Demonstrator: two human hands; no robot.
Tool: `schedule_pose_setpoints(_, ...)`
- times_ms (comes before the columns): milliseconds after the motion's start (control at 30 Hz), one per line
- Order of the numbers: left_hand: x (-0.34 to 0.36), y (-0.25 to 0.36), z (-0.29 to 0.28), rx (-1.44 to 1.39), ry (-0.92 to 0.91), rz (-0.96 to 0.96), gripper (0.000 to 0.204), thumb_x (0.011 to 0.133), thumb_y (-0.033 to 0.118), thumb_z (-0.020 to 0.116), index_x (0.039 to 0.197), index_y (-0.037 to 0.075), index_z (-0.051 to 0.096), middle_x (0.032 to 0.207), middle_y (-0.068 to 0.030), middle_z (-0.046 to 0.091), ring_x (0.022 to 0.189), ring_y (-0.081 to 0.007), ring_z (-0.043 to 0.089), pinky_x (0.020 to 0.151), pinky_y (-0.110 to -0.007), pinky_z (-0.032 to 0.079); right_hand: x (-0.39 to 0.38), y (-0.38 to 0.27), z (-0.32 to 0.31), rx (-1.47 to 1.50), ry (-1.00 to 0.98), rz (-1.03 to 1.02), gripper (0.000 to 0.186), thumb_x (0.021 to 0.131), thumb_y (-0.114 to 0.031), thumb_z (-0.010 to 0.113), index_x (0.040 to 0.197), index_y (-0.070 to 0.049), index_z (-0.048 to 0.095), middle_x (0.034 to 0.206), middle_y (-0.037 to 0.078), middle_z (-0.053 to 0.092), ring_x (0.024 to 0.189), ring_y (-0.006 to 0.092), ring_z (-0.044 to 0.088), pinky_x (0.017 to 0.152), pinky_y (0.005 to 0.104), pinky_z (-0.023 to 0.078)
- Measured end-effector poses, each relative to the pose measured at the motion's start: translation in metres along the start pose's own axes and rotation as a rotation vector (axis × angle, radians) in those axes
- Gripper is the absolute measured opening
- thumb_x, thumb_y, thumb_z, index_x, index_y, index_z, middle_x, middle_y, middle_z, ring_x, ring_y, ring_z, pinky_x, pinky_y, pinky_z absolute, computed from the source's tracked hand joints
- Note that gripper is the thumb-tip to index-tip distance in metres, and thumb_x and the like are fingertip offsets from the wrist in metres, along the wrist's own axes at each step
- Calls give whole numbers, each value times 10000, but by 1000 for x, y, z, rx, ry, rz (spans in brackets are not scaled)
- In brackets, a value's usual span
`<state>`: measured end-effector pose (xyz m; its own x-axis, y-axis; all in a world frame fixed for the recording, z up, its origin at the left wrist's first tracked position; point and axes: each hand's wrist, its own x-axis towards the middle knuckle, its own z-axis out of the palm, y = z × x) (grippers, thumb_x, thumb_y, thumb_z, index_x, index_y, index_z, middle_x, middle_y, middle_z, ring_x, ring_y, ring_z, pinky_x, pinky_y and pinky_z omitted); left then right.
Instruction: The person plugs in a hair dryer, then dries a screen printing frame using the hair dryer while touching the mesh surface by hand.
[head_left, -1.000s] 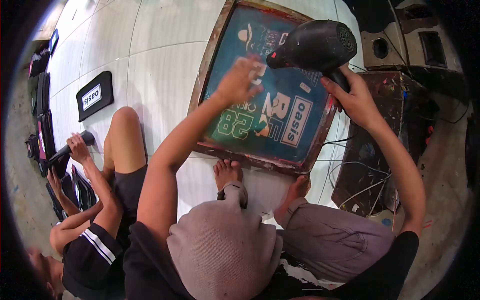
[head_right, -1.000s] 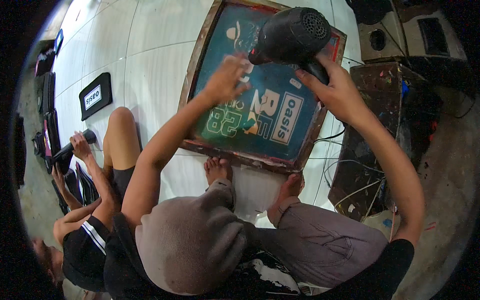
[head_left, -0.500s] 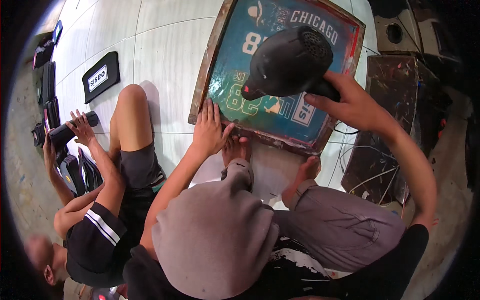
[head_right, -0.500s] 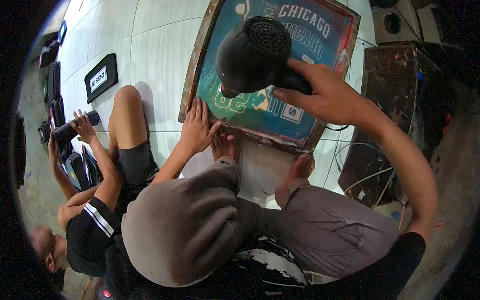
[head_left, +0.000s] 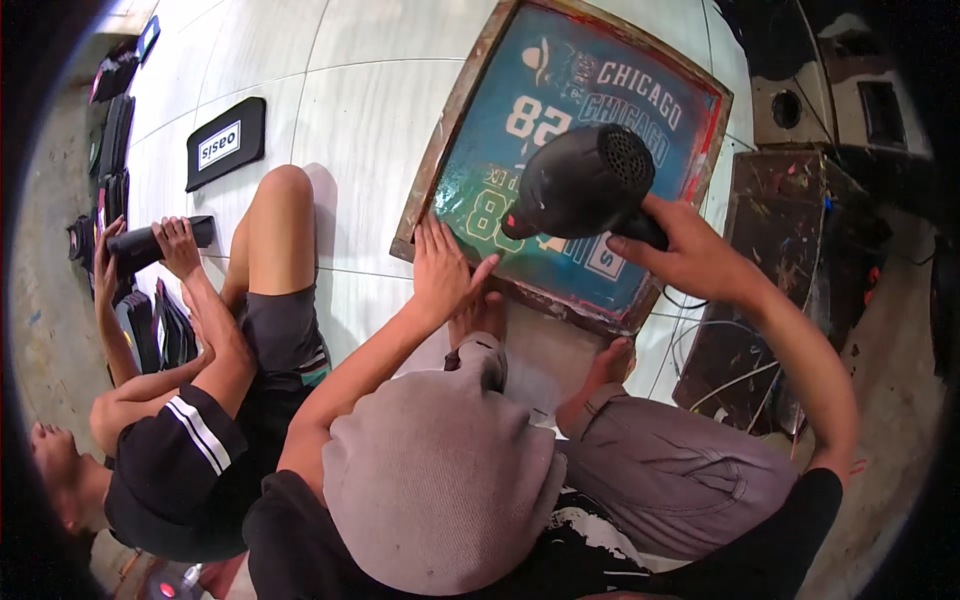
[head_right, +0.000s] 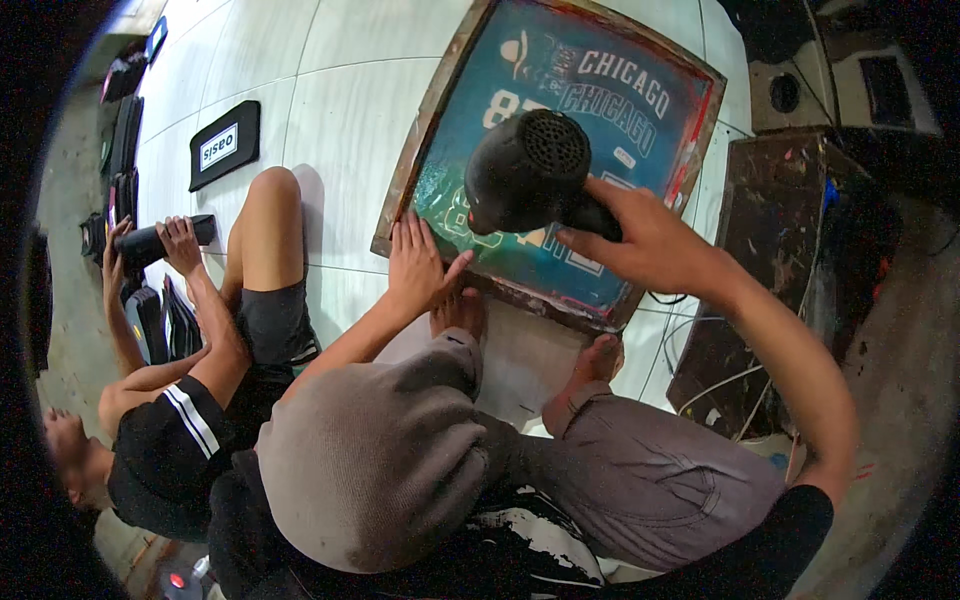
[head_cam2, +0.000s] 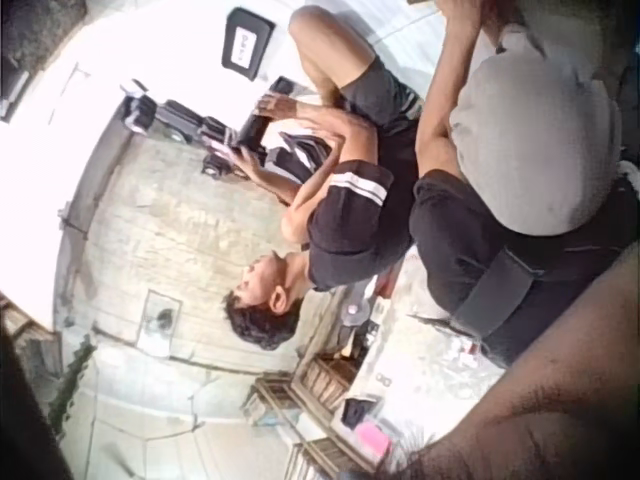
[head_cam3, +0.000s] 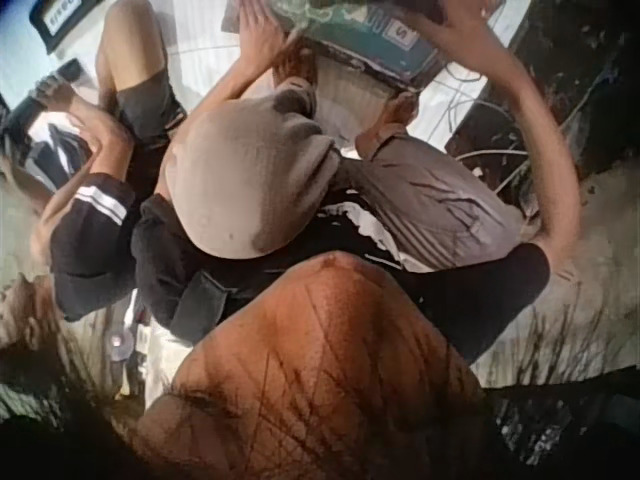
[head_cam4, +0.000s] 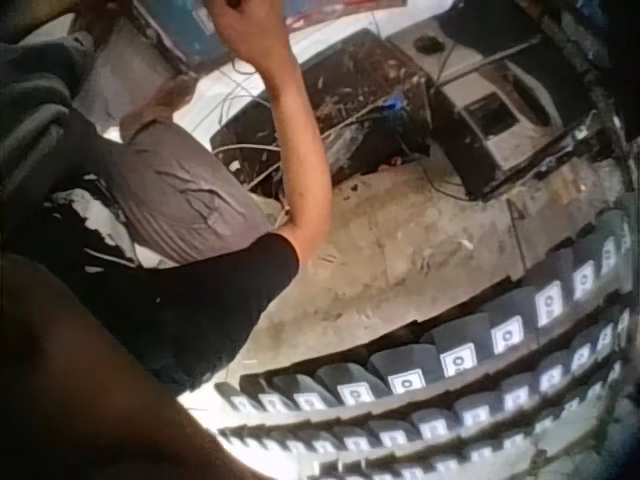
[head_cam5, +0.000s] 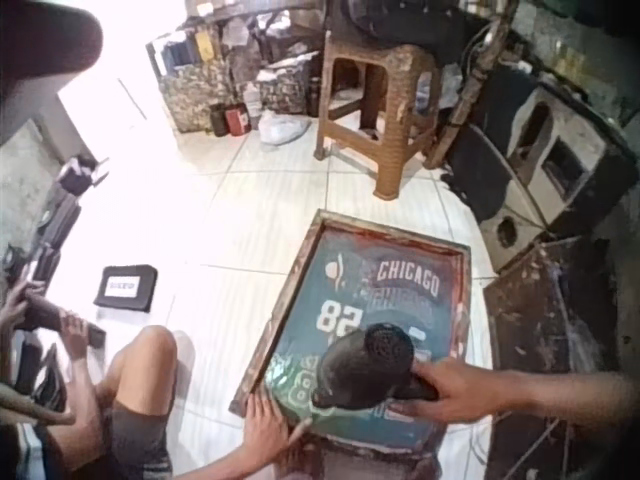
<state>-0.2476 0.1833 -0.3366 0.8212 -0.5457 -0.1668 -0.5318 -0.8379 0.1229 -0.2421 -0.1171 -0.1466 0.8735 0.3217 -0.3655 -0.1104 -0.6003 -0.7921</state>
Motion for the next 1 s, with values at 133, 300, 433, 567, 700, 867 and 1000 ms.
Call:
schedule_pose_setpoints(133, 12, 27, -25, 68, -347, -19, 911, 948, 666, 396, 1304, -167, 497, 1358, -390, 469, 1284, -482, 463, 1098, -528, 326, -3, 3, 1, 56, -13, 15, 423, 921, -285, 664, 1207, 16, 583, 869, 184, 662, 729, 202, 600, 681, 353, 461)
schedule_pose_setpoints(300, 15, 27, 14, -721, -547, 645, 673, 980, 582, 413, 1375, 53, 542, 1407, -223, 514, 1342, -379, 448, 1147, -517, 270, 3, -4, 1, 63, -11, 30, 436, 930, -289, 658, 1246, -1, 572, 935, 185, 684, 777, 193, 620, 724, 352, 478)
schedule_pose_setpoints(433, 21, 11, 29, -199, -43, 329, 736, 978, 560, 421, 1431, -19, 443, 1532, -234, 337, 1444, -389, 278, 1189, -495, 195, 4, -7, 2, 100, -4, 70, 440, 931, -258, 664, 1254, 24, 564, 1058, 121, 676, 966, 146, 609, 880, 333, 483)
schedule_pose_setpoints(567, 44, -19, 33, -179, 130, 29, 866, 962, 597, 420, 1454, -109, 332, 1538, -298, 282, 1472, -405, 202, 1195, -513, 159, 9, -10, 7, 95, 38, 124, 404, 945, -262, 656, 1228, 14, 575, 928, 72, 644, 822, 120, 576, 760, 309, 485)
schedule_pose_setpoints(700, 53, -7, 41, -342, 92, 44, 926, 960, 618, 401, 1449, -157, 269, 1536, -348, 231, 1478, -418, 176, 1206, -500, 125, 12, -11, 6, 153, 111, 152, 381, 952, -280, 657, 1204, -5, 586, 858, 34, 624, 715, 100, 549, 648, 284, 460)
schedule_pose_setpoints(867, 59, 1, 40, -443, -182, 332, 771, 998, 517, 392, 1495, -60, 269, 1557, -271, 261, 1467, -399, 217, 1214, -494, 123, 14, -7, 8, 83, 104, 79, 459, 960, -322, 624, 1256, 21, 545, 882, 160, 676, 770, 161, 631, 701, 339, 493)
schedule_pose_setpoints(1000, 101, -24, 44, -467, 295, 60, 807, 984, 525, 410, 1458, -119, 300, 1540, -299, 279, 1457, -396, 253, 1203, -498, 152, 16, -6, 20, 58, 137, 87, 459, 951, -320, 642, 1269, -5, 540, 872, 163, 674, 754, 193, 639, 690, 356, 494)
